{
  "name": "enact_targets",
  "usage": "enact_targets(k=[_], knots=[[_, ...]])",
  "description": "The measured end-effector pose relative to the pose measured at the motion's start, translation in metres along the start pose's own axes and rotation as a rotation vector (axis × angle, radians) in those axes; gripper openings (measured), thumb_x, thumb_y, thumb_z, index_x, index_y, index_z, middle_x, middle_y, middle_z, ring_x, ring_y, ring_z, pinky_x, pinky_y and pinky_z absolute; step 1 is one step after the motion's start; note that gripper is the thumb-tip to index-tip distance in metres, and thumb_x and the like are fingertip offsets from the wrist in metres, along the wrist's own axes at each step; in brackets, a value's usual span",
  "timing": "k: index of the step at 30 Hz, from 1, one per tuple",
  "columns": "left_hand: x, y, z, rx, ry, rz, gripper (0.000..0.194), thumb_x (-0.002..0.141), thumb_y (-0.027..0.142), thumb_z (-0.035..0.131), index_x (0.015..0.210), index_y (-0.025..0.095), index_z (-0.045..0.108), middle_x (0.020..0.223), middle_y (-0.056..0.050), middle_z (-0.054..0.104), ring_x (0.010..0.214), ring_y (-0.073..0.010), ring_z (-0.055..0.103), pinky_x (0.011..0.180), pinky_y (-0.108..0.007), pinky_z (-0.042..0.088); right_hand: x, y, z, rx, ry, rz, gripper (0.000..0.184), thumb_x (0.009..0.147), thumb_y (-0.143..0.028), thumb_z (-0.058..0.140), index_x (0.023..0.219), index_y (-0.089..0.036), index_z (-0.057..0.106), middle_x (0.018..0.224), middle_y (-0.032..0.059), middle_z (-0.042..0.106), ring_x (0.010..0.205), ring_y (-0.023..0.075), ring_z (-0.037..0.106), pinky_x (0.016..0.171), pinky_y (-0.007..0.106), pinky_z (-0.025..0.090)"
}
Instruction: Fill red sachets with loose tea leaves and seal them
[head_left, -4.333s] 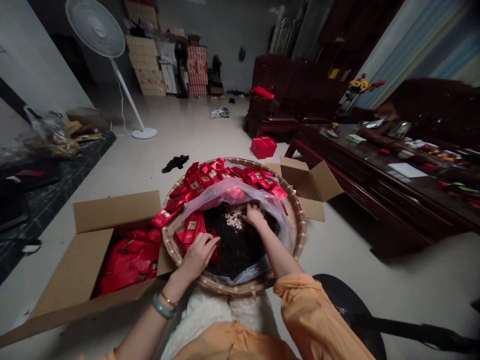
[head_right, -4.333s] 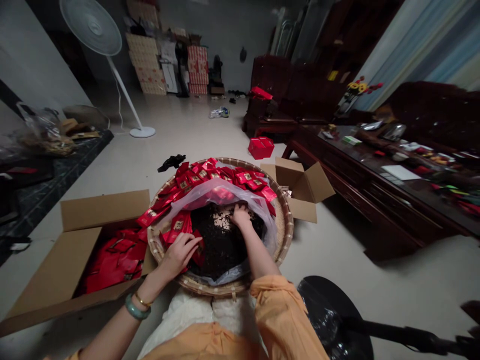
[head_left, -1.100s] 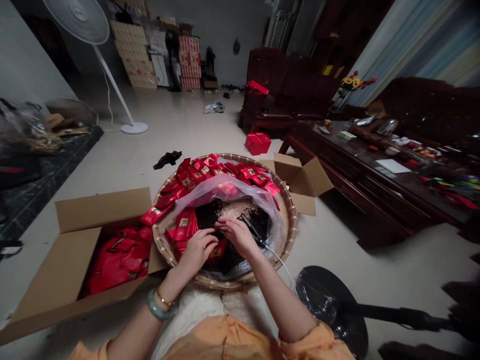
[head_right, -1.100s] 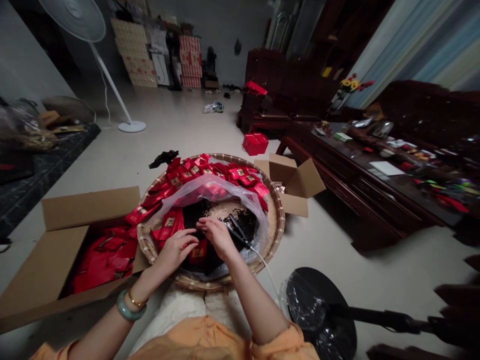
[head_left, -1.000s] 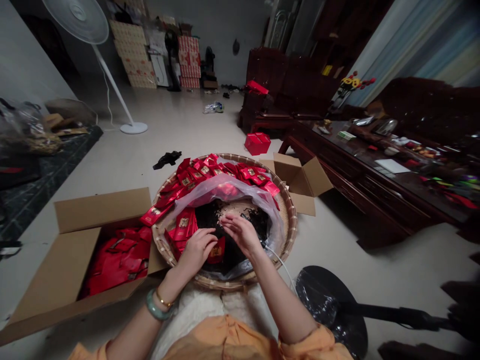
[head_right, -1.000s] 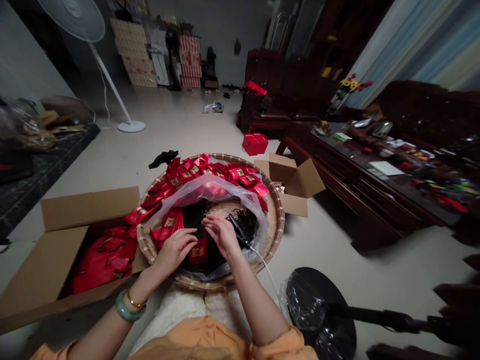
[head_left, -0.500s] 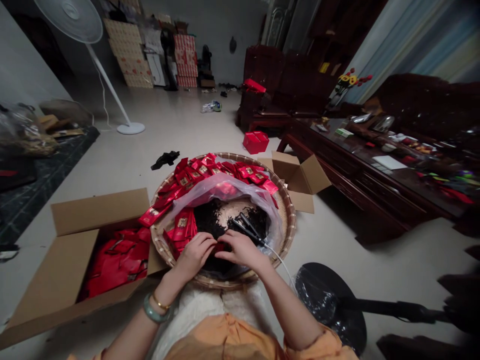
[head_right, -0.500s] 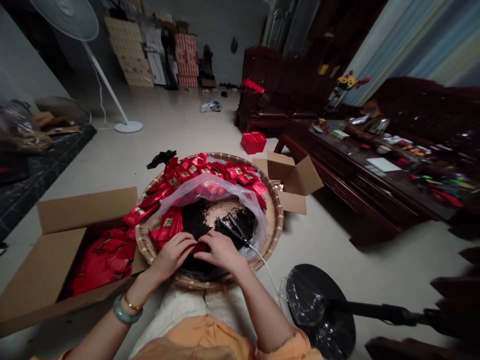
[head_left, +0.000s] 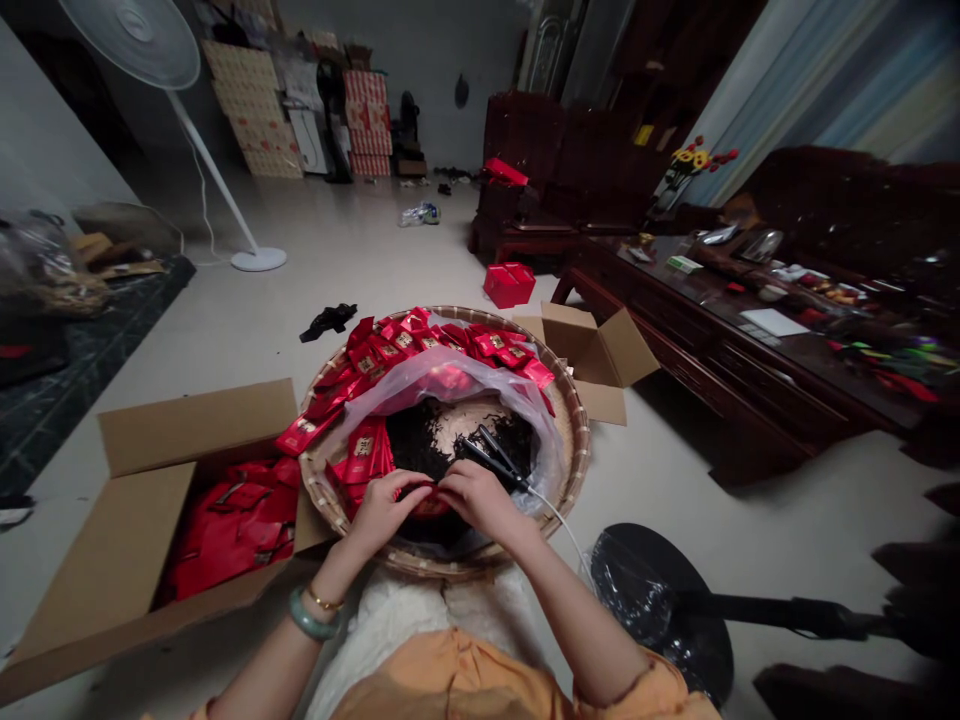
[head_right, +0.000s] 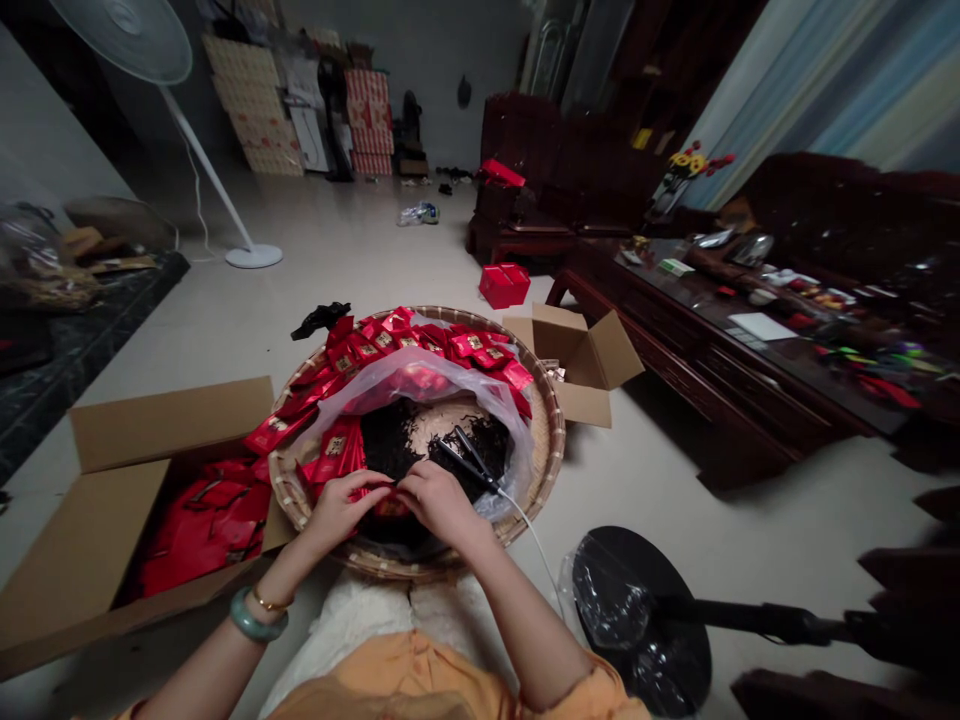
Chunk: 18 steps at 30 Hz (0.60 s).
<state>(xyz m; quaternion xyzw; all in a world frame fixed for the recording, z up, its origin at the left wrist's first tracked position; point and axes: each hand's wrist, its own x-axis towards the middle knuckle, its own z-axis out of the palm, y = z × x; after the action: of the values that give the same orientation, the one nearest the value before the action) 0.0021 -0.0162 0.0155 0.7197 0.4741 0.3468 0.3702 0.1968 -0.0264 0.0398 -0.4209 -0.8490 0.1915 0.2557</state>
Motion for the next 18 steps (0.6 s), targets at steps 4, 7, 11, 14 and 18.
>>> enact_targets(k=[4,7,11,14,18], knots=[[0.006,0.009,0.002,-0.180,0.053,-0.131,0.021,0.074,0.036,0.061,0.077,0.015,0.067,0.076,-0.004,0.069,0.072,-0.0170,0.063,0.069,-0.026,0.049,-0.002,-0.001,0.000,0.305,0.162,0.149,0.015,0.081,-0.027,0.060,0.094,-0.019,0.064,0.079,0.0021,0.061,0.072,0.0129,0.056,0.065,0.023,0.044],[0.008,0.017,0.006,-0.330,0.048,-0.209,0.023,0.071,0.037,0.063,0.073,0.015,0.062,0.069,-0.001,0.065,0.067,-0.0153,0.061,0.062,-0.024,0.048,-0.002,0.000,0.009,0.546,0.272,0.354,0.027,0.074,-0.028,0.066,0.099,-0.019,0.061,0.068,-0.0026,0.059,0.060,0.0110,0.053,0.056,0.021,0.042],[0.000,0.019,0.025,-0.627,-0.059,-0.348,0.040,0.064,0.036,0.071,0.093,0.016,0.055,0.081,-0.002,0.066,0.073,-0.0164,0.064,0.065,-0.026,0.050,-0.002,0.003,0.024,0.660,0.314,0.485,0.014,0.073,-0.030,0.065,0.073,-0.016,0.063,0.062,-0.0021,0.060,0.055,0.0104,0.053,0.053,0.020,0.041],[-0.012,0.014,0.042,-0.737,-0.239,-0.506,0.050,0.059,0.033,0.076,0.098,0.014,0.053,0.086,-0.007,0.068,0.068,-0.0199,0.067,0.062,-0.030,0.052,-0.004,0.011,0.026,0.600,0.286,0.510,0.019,0.077,-0.033,0.060,0.068,-0.017,0.063,0.062,-0.0003,0.062,0.056,0.0120,0.054,0.054,0.022,0.042],[-0.019,0.011,0.046,-0.704,-0.150,-0.513,0.049,0.058,0.033,0.076,0.097,0.011,0.056,0.090,-0.012,0.070,0.070,-0.0213,0.068,0.067,-0.034,0.053,-0.011,0.040,0.014,0.142,0.341,0.479,0.022,0.084,-0.033,0.052,0.097,-0.020,0.065,0.100,0.0070,0.065,0.096,0.0202,0.056,0.085,0.033,0.042]])
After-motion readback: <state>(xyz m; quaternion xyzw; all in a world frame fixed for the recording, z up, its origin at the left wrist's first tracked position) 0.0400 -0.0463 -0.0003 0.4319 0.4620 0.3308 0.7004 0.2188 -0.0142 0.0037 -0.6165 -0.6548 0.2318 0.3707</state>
